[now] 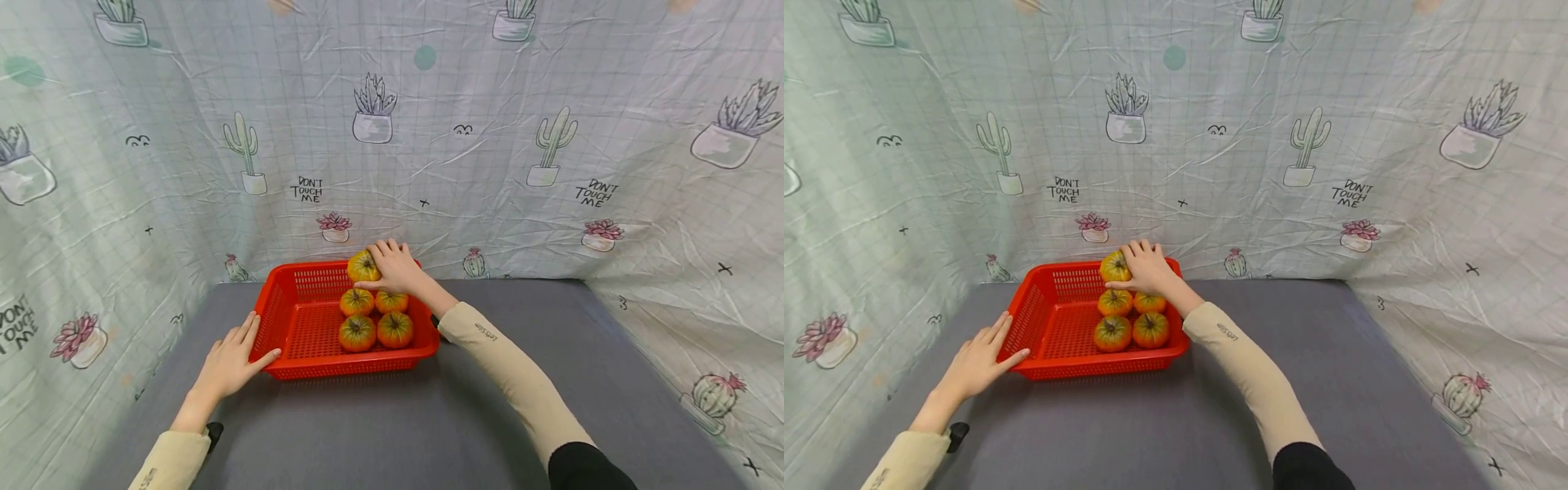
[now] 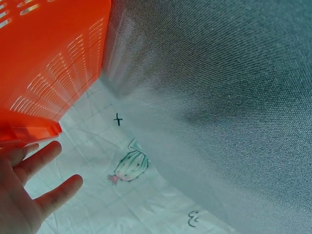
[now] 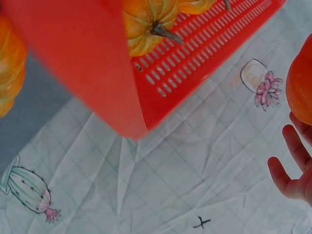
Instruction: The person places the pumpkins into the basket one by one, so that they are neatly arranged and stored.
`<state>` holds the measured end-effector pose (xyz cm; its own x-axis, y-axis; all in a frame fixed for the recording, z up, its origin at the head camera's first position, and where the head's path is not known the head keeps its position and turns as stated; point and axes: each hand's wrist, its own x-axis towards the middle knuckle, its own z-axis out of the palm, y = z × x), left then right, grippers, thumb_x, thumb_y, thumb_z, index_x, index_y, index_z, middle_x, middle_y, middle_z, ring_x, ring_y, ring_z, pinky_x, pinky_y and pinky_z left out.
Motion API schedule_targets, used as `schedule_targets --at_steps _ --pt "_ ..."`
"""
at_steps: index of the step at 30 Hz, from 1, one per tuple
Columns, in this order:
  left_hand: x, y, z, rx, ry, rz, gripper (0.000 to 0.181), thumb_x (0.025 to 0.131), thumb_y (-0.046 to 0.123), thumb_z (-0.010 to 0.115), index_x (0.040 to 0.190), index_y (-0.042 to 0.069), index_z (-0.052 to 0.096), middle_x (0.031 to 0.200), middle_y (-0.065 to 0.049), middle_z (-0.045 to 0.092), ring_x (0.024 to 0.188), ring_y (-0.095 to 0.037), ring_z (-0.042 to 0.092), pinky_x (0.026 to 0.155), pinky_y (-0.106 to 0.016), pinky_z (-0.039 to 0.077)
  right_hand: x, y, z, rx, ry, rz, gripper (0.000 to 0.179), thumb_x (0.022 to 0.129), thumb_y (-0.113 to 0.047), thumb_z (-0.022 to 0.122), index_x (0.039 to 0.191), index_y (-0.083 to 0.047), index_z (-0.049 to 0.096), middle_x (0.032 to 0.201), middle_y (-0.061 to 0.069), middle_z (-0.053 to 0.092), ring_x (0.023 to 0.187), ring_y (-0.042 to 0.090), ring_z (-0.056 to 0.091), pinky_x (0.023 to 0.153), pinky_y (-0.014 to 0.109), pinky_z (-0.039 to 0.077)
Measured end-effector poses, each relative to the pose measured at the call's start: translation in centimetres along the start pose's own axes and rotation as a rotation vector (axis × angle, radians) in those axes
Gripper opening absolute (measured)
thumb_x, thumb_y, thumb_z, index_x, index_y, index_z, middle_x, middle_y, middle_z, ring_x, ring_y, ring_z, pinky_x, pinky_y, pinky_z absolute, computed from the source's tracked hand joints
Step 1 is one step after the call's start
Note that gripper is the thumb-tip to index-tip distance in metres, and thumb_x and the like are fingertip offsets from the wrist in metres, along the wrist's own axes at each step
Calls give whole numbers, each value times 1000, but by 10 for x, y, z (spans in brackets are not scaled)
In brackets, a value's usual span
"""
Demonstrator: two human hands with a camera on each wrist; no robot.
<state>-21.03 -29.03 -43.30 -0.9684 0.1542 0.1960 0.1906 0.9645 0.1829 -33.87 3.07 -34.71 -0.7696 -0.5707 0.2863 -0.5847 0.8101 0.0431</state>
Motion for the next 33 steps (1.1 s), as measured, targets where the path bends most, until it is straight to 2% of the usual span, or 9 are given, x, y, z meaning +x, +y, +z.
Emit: schedule_targets --at_steps 12,18,21,26,33 --pt "1 0 -2 7 -16 -4 89 82 63 41 142 1 18 146 -19 22 122 -37 31 90 -61 31 31 -9 30 -13 -65 19 80 67 -74 51 118 -13 43 116 5 47 105 23 40 81 41 33" --pt "0 1 -2 2 -18 -5 88 82 61 44 141 1 19 146 -19 22 122 -37 31 90 -61 31 42 -22 47 28 -129 86 82 71 -73 47 127 -13 38 128 5 43 119 26 36 94 48 32" --pt "0 1 -3 4 -19 -4 87 82 59 44 141 1 19 146 -19 22 122 -37 31 90 -61 30 47 -29 53 34 -140 106 81 74 -72 44 129 -13 36 130 5 42 121 26 36 97 50 31" --pt "0 2 -3 4 -13 -1 87 82 59 44 142 1 18 146 -19 22 123 -37 30 91 -62 29 52 -40 62 25 -171 97 79 77 -70 41 133 -15 33 134 4 39 121 26 35 98 51 31" --pt "-1 1 -2 14 -17 -5 86 82 57 46 142 1 18 146 -20 22 123 -38 31 91 -62 29 52 -54 77 68 -236 73 80 74 -69 46 139 -25 27 136 6 34 126 28 29 100 54 28"
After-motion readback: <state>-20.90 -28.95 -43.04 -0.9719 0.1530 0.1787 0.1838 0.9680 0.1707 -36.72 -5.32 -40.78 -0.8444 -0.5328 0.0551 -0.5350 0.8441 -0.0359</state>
